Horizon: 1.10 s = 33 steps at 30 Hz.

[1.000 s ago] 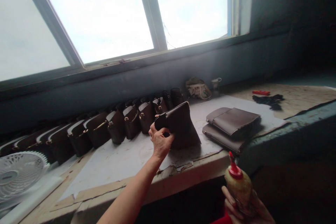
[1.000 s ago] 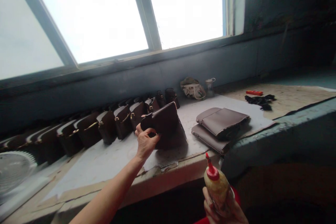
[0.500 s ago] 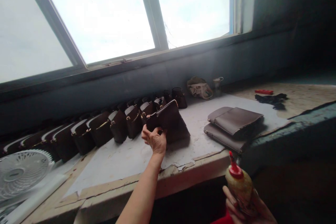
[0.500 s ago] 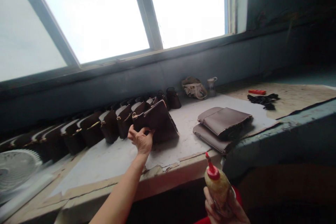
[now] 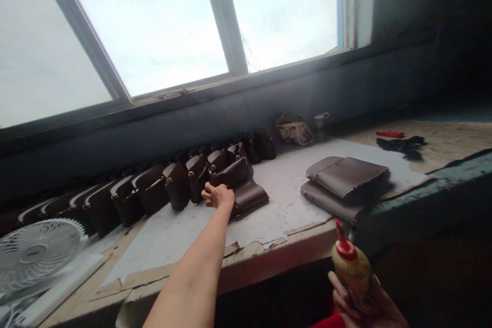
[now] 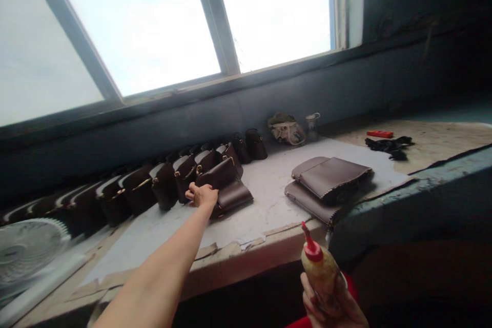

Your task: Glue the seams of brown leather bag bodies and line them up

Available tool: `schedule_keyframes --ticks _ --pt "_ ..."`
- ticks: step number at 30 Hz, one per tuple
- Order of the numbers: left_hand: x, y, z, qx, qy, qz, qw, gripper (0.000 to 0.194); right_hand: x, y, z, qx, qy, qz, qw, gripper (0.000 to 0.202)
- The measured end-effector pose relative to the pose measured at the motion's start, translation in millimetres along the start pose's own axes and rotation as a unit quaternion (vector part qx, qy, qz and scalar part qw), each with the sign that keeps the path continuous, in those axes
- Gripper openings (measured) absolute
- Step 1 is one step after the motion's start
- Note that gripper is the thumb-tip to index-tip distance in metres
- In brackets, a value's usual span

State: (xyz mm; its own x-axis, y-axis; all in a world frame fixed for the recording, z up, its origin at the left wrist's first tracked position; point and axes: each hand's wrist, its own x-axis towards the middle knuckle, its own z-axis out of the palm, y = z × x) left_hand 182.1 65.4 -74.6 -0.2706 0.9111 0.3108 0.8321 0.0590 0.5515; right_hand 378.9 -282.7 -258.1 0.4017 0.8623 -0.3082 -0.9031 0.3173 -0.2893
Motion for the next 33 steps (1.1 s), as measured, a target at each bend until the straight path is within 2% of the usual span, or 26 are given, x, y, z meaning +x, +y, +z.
schedule_keyframes --ticks 4,6,9,13,18,22,24,27,30,33 --pt "-10 -8 0.7 0.044 -0.03 0.087 0.995 0.015 0 0 0 0.014 0.028 0.013 0.999 0.041" --pt "-11 -9 -2.3 0.057 -0.051 0.126 0.989 0.014 -3 4 5 0.021 0.028 -0.006 0.999 0.04" --pt "-8 -10 -7.6 0.061 -0.09 0.131 0.985 0.021 -9 9 13 0.033 0.018 -0.042 0.998 0.035" --pt "-2 -9 -13.6 0.022 -0.127 0.121 0.984 0.026 -11 10 20 0.023 0.003 -0.032 0.999 0.036" --pt "7 -1 -36.9 -0.093 -0.097 0.149 0.98 0.027 -7 2 14 -0.011 -0.01 -0.013 1.0 0.032" --pt "4 -2 -62.6 -0.2 -0.048 0.21 0.956 0.021 -5 -4 8 -0.025 0.05 -0.018 0.998 0.047" --pt "-8 -11 -67.7 -0.242 -0.031 0.237 0.94 0.021 -6 -3 9 -0.028 0.042 -0.029 0.998 0.045" --pt "-32 -37 -63.7 -0.287 -0.028 0.255 0.923 0.03 -10 2 18 -0.023 -0.013 -0.052 0.998 0.038" --pt "-46 -62 -57.7 -0.314 -0.029 0.247 0.916 0.031 -16 7 30 0.012 0.002 -0.078 0.997 0.037" --pt "-47 -75 -60.9 -0.332 -0.045 0.241 0.911 0.027 -19 9 39 0.052 0.003 -0.069 0.996 0.034"
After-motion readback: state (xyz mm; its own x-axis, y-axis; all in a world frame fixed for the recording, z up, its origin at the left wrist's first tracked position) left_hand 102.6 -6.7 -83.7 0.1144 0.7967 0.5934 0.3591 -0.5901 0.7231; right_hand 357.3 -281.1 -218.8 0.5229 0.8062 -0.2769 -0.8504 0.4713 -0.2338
